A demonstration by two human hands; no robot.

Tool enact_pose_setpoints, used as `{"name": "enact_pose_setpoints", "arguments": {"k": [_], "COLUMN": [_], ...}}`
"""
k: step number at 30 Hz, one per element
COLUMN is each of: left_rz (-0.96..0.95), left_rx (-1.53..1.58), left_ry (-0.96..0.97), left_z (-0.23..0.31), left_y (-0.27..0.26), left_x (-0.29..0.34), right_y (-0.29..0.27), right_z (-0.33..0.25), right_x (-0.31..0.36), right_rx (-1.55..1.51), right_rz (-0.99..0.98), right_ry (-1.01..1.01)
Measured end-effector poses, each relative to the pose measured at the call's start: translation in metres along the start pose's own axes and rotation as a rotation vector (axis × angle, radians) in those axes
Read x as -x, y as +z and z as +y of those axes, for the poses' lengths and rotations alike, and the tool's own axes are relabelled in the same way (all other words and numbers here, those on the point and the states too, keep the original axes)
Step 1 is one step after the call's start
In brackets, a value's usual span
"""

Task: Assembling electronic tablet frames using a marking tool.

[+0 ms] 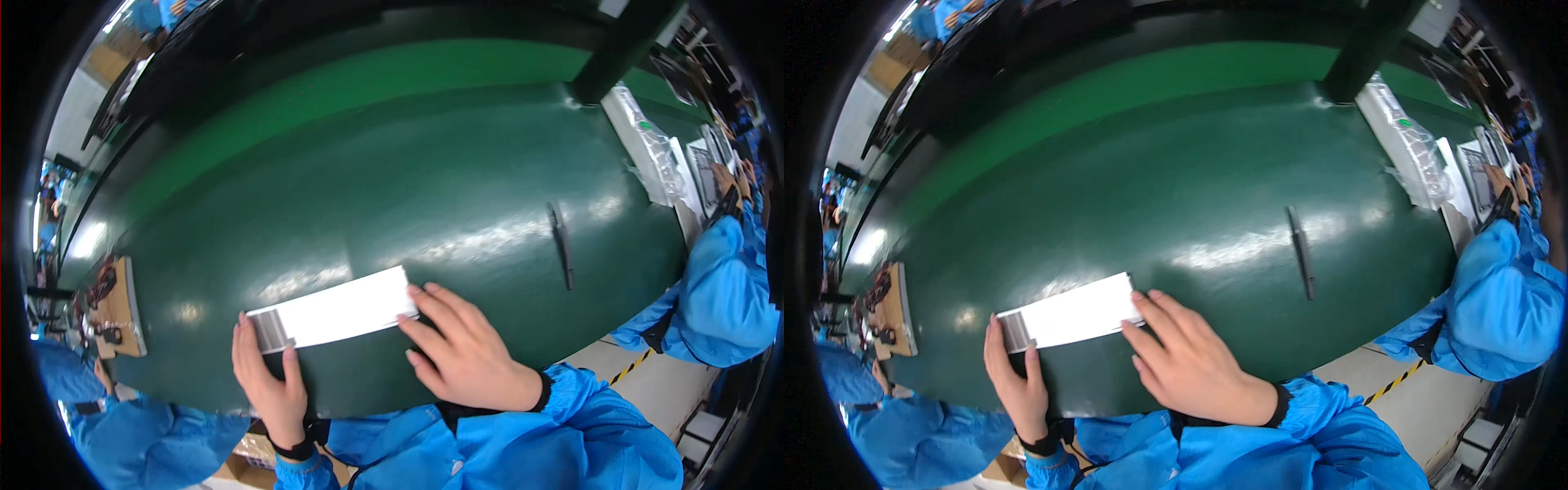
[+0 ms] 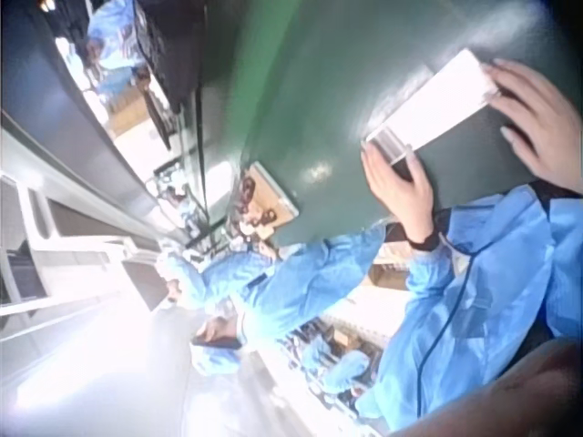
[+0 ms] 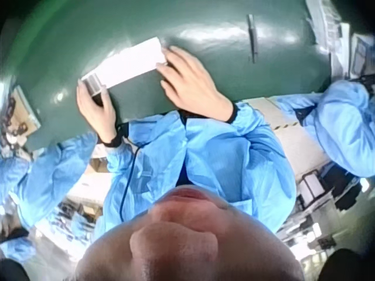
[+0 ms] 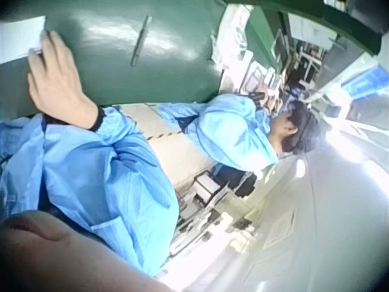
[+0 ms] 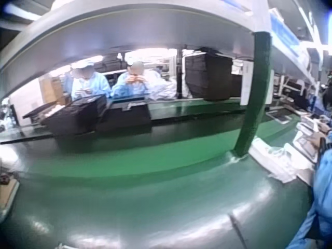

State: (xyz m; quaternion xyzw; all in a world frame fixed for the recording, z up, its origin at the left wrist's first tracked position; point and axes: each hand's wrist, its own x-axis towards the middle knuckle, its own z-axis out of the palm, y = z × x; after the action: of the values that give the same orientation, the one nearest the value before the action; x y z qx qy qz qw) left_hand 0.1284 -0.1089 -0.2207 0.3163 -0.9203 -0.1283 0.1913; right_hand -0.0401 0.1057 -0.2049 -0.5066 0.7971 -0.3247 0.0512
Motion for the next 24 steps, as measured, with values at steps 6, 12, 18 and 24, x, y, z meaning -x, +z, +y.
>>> {"name": "enact_pose_setpoints", "arguments": {"k": [6,12,18,24], "left_rz": [0.021,0.051,0.032,0.064], "left_rx": [-0.018,-0.032,-0.025,0.009], "left_ry": [0.000,0.041,0.023,0.023], "left_z": [0.001,-0.010,-0.008,-0.005], "left_y": [0.001,0.000,0.000,-0.002], "left_x": [-0.008,-0.009,-0.004,0.001], "right_y": [0.001,0.007,-0.016,-0.060], "right_z": [0.001,-0.004,0.007,0.061], "right_x": [-0.007,-0.012,0.018,0.032], "right_rx": [0.057,0.043,-0.179,0.325], "right_rz": [0.000,0.070,0.195,0.239], "right_ry": [-0.012,-0.013,0.053,0.401]}}
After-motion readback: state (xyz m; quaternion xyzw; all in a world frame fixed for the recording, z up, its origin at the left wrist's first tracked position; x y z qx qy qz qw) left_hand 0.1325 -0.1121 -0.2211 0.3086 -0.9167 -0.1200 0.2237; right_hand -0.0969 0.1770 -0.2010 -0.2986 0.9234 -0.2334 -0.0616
